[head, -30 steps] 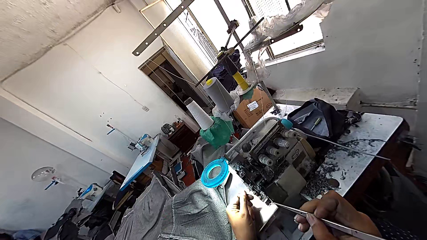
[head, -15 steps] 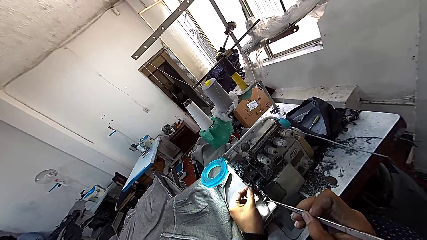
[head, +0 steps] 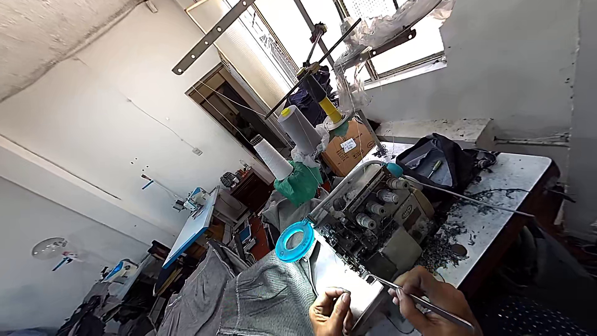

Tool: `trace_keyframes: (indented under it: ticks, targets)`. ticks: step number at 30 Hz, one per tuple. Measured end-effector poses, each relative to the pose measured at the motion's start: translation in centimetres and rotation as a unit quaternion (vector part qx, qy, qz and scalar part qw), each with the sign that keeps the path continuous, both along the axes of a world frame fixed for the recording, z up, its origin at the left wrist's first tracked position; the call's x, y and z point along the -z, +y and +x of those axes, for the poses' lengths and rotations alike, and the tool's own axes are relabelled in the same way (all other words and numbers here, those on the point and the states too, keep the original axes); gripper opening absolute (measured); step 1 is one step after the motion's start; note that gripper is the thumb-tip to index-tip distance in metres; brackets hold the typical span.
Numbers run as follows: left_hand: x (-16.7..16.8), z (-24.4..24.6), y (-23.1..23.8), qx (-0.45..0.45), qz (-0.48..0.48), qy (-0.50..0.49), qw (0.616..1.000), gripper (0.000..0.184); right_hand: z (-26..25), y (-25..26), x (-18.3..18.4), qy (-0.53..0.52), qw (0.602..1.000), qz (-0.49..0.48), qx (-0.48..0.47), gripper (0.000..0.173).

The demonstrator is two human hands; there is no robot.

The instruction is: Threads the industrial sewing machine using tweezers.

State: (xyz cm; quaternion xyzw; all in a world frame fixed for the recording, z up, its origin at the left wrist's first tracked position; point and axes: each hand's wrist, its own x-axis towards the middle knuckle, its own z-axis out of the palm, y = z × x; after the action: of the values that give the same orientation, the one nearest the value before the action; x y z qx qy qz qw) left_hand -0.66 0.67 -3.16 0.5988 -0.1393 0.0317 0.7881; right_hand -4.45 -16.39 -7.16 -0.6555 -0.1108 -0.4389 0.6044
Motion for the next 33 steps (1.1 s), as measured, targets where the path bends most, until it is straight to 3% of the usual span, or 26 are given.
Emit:
trace_keyframes:
  ticks: [8, 33]
  targets:
    - [0.1, 0.2, 0.1, -0.003, -0.001, 0.001, 1.0, 0.023, 2.0, 1.1, 0.8, 0.007, 0.997, -0.044, 0.062, 0.015]
    - [0.4, 0.5, 0.3, 0.016, -0.017, -0.005, 1.0, 0.02, 2.8, 1.1, 0.9, -0.013, 0.995, -0.069, 0.073, 0.016]
